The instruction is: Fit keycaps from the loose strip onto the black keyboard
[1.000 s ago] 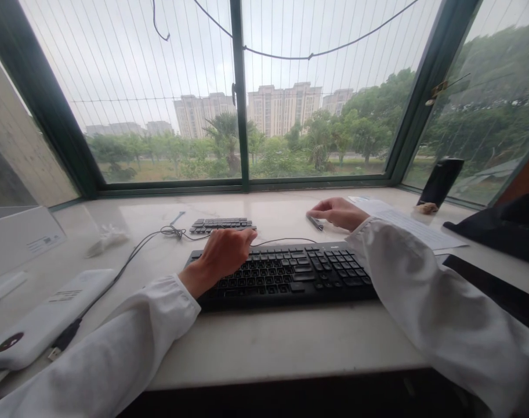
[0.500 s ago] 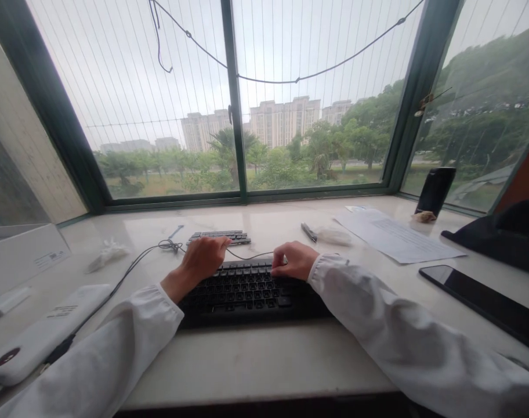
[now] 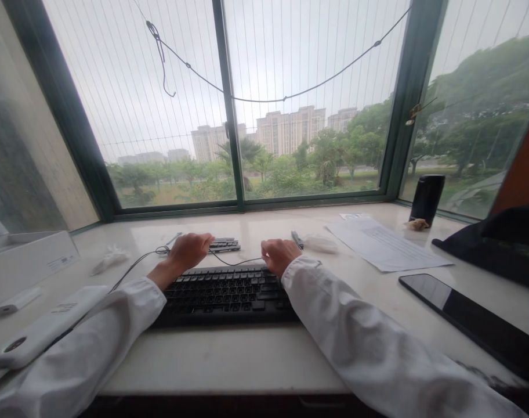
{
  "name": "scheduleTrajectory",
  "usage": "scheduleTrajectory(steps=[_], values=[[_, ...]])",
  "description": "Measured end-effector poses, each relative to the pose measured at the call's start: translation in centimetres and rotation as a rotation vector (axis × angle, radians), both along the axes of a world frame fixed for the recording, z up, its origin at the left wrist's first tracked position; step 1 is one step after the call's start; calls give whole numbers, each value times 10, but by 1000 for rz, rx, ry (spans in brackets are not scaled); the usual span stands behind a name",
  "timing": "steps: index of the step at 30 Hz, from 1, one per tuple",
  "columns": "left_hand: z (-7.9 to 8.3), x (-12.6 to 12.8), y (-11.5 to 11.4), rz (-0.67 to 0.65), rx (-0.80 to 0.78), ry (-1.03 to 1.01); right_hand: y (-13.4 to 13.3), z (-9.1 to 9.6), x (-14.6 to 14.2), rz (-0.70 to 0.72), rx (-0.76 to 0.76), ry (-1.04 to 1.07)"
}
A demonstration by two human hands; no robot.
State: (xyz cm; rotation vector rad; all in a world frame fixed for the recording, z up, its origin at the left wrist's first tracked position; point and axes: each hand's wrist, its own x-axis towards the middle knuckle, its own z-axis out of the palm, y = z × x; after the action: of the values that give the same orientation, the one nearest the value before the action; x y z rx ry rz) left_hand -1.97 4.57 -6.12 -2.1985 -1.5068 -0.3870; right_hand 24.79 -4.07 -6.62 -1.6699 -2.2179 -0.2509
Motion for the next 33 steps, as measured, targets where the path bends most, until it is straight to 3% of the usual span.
scheduleTrajectory(steps=[7,11,15,20,28,33], values=[[13,31,72,-130,-295,-40,2,-1,4,-20,20,-79],[10,47,116,-211,-458,7,0,0,4,-29,0,-108],[2,56,144,-238,-556,39,-1,1,3,-29,20,-132],[-5,62,162,-230,-616,58,-3,3,2,-23,31,-157],[-15,68,170,-251,-662,38,-3,2,1,-4,40,-159],[-12,66,176,-285,-668,17,-2,1,2,-9,33,-160]])
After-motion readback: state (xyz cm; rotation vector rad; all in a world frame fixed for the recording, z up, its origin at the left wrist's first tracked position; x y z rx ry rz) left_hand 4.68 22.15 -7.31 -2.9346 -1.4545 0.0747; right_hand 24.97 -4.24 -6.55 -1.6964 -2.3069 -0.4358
